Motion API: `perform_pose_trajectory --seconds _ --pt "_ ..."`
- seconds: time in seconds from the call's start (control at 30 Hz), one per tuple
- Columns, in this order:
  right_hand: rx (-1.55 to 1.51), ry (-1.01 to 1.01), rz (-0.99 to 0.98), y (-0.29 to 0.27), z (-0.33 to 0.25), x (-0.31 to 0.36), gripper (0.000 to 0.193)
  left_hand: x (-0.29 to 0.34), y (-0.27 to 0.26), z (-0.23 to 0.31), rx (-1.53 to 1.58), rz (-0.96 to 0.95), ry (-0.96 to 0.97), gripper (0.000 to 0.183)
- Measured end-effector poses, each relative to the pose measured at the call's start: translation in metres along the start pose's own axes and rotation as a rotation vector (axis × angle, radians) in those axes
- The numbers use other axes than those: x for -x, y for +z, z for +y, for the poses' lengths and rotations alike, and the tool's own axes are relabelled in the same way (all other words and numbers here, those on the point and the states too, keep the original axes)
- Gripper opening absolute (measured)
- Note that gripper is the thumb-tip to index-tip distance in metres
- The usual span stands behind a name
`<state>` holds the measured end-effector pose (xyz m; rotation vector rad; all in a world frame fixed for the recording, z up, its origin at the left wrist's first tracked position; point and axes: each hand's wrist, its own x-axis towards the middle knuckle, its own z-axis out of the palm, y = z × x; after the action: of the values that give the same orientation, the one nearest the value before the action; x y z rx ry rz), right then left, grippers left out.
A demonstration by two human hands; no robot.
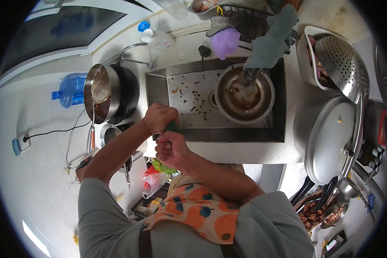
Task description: The person uses tongs to transfer fried chicken pieces from a metal strainer onto a plate. After finishing, the person rinses the strainer and tongs at the sink, then dries hands with a green cloth.
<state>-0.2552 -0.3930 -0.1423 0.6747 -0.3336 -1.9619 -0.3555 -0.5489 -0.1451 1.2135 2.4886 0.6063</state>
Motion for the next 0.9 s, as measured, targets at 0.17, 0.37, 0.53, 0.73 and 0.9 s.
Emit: perform_pose_trajectory --seconds 0.17,0.37,0.53,0.73,0.9 --pt "-0.082 -0.045 0.069 0.008 0.003 0.001 0.035 -0.001 0.01 -0.003 0.107 0.029 -0.042 0.025" --pt "-0.084 -0.103 -0.032 -0.013 -0.01 -0.014 0.031 0.003 0.029 -0.003 0.101 0.042 -0.213 0.029" --pt "0.982 -0.16 0.376 -0.034 -0.032 -0.001 0.025 0.005 -0.002 0.022 -0.245 -0.222 -0.36 0.032" --pt "2.241 -0.592 0.492 -0.023 -0.089 0.006 0.055 0.062 0.057 0.007 -0.253 0.535 -0.75 0.09" --pt "2.178 -0.588 0.526 -0.041 -0.121 -0.051 0.064 0.074 0.172 -0.076 0.377 0.164 -1.135 0.075"
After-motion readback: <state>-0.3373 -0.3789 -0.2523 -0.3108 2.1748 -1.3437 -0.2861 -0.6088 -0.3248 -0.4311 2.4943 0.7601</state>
